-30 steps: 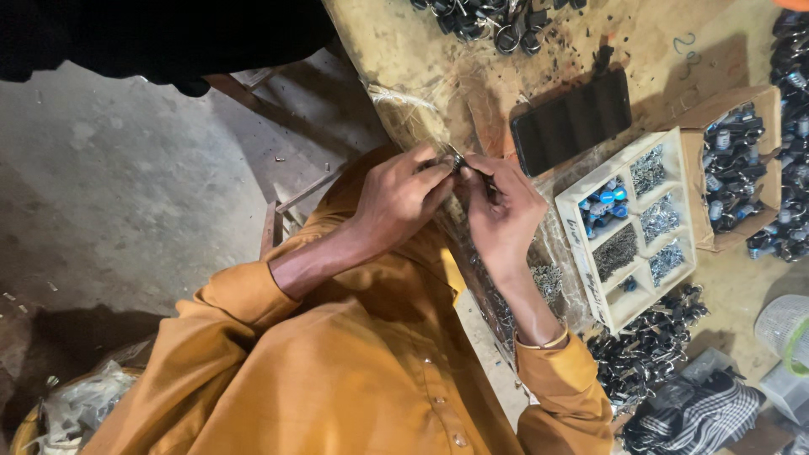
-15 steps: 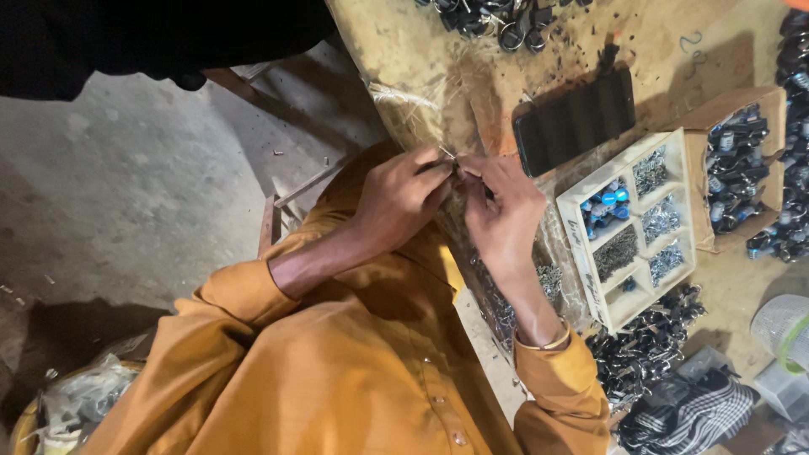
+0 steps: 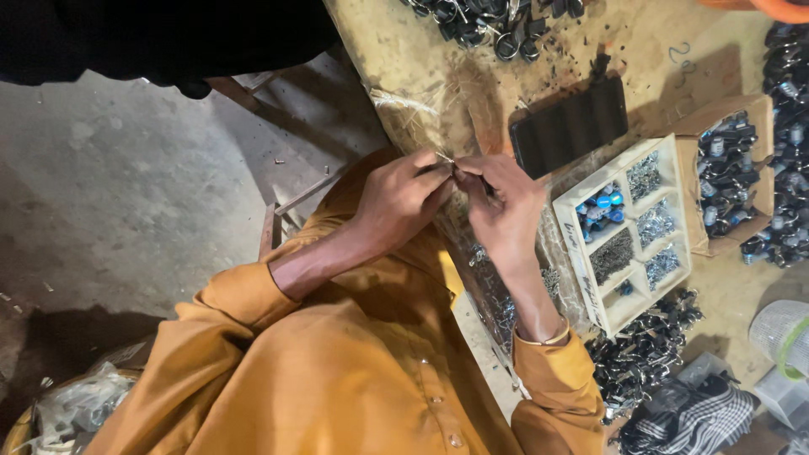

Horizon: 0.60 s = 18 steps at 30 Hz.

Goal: The person sits at a workbench assembling small metal fittings with blue plastic inserts, pressing the parts together by hand one at a time and placing finished assemblies into a compartmented tray. They repeatedly pick parts from piles on the table and set completed units into the tray compartments.

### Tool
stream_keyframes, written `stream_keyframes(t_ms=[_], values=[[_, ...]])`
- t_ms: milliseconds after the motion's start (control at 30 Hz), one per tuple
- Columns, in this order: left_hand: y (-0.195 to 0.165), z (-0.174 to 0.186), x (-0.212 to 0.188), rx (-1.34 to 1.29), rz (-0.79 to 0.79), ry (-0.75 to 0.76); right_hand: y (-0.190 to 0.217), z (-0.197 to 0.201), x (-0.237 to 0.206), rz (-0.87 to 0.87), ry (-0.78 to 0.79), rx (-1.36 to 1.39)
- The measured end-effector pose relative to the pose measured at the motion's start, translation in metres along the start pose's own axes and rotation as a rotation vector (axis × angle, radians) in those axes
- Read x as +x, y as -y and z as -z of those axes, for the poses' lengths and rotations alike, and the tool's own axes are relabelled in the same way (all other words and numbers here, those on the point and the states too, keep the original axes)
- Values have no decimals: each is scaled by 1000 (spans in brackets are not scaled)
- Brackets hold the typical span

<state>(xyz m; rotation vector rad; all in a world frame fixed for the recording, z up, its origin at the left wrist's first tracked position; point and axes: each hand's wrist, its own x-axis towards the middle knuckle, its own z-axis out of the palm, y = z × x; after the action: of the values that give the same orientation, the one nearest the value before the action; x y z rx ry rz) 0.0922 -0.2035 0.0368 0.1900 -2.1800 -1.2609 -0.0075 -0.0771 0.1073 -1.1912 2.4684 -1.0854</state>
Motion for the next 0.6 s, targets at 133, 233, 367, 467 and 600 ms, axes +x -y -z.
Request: stream_keyframes(t_ms=[133,233,367,467,600], values=[[-3,-1,1,-3,15,-16,-14,-1,-4,-184,4,251],[-4,-1,0,-20,20,-6,-24,1,-8,-201,27,240],[-4,-3,0,0,44,1,-32,1,-8,-304,54,445],[-4,-3,0,-14,49,15,-34,2,-7,-319,67,508],[-3,-2,1,-39,72,49,-34,4,-7,-342,67,485]])
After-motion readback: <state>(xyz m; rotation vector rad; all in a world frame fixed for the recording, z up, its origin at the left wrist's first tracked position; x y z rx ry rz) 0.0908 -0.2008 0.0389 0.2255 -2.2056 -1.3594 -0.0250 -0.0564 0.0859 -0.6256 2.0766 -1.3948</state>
